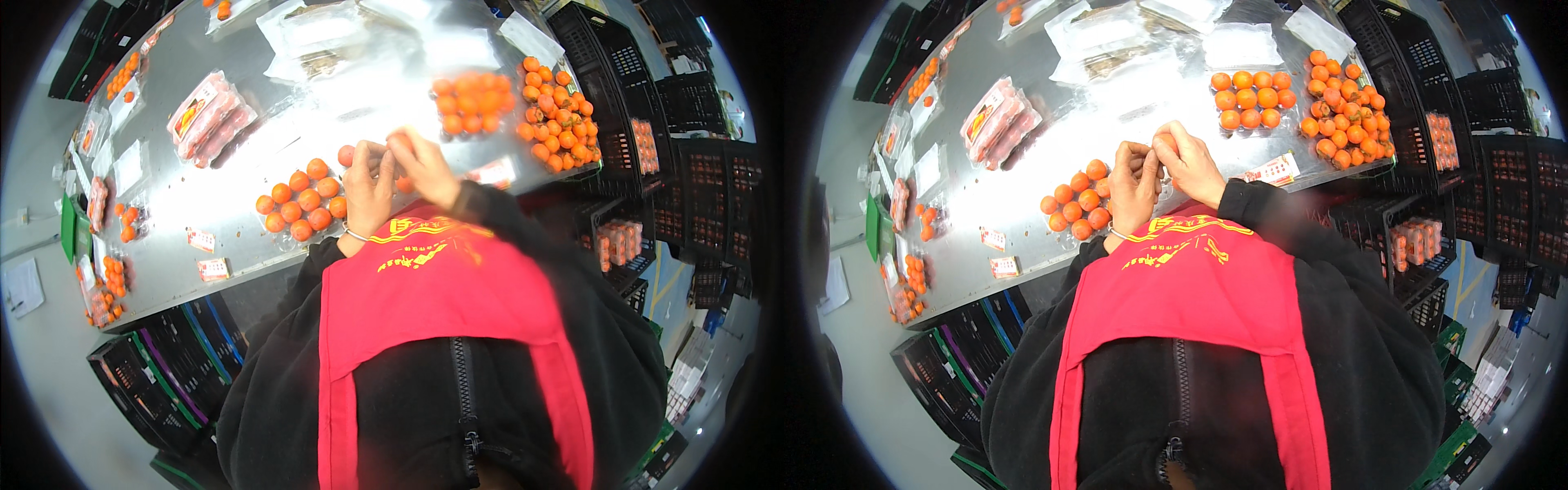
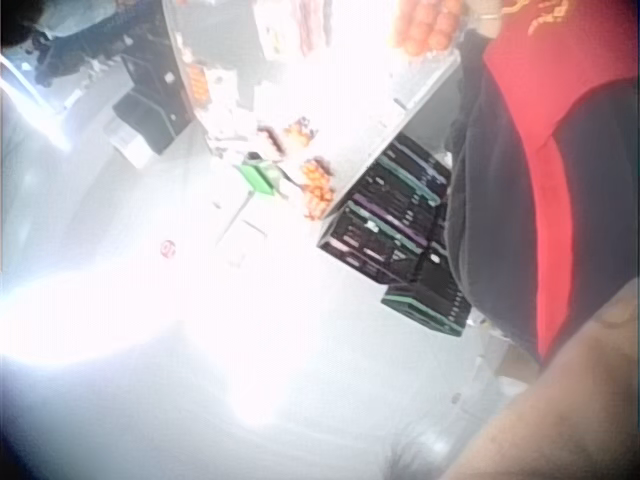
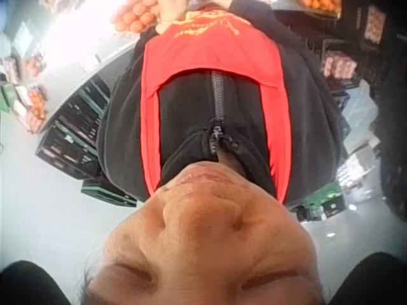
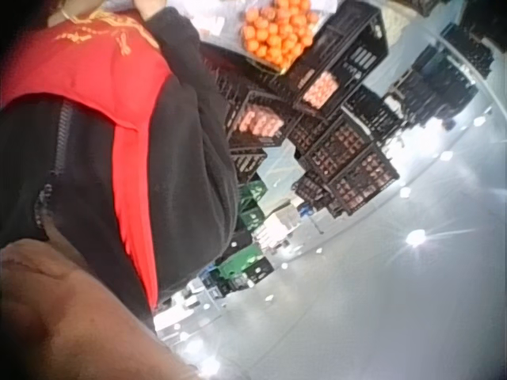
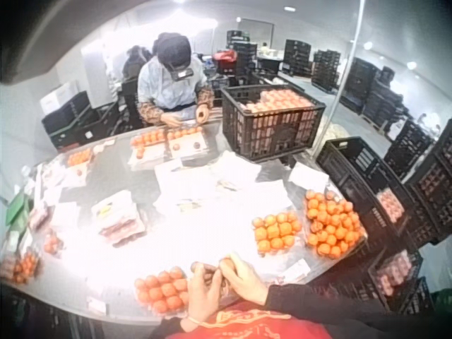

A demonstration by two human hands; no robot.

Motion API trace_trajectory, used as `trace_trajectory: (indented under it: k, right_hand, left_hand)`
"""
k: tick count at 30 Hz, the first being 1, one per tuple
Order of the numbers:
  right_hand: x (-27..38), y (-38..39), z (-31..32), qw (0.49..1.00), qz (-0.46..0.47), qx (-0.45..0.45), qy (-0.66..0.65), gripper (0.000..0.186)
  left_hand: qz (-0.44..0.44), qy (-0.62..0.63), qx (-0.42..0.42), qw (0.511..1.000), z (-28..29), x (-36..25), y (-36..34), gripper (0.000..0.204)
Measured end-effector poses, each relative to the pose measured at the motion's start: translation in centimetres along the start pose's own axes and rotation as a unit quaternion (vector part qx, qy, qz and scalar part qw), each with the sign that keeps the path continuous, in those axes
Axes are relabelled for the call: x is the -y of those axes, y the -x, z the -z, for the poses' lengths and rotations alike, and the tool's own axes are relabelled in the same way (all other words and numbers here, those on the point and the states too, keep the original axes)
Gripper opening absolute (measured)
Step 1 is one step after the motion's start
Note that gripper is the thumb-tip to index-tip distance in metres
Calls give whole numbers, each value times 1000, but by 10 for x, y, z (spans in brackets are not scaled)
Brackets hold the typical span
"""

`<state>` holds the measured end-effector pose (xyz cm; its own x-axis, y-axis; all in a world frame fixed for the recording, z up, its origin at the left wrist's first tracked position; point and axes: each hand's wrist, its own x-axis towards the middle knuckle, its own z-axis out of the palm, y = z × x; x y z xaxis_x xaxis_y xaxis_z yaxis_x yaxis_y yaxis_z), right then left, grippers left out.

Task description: The person places small orange fruits into clear plastic trays on a metal table, then seals the trays with lids and stacks them into black crates. The person also moves crates and continues packing additional trays.

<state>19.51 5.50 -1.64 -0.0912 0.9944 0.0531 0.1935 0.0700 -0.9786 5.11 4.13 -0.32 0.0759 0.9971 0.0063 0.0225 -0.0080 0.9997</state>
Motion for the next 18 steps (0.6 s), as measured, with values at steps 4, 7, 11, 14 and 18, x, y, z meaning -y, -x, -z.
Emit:
trace_trajectory:
  k: [4, 7, 11, 14, 18]
  right_hand:
    - [-9, 0, -3, 999, -24, -23, -27, 31]
    - [-13, -2, 0, 998, 3, -56, -22, 35]
    - [-10, -3, 7, 996, -30, -68, -52, 36]
    - [-5, 0, 13, 991, -72, -61, -98, 33]
    - [0, 6, 19, 978, -118, -10, -174, 29]
  left_hand:
    - [3, -26, 9, 1000, -1, -2, -1, 12]
    - [27, 14, 17, 999, -2, -5, 1, 12]
    - [87, 101, 24, 991, -1, -5, -1, 13]
    - [120, 180, 40, 975, 3, -3, -6, 12]
    - [157, 264, 53, 950, 7, 0, -7, 13]
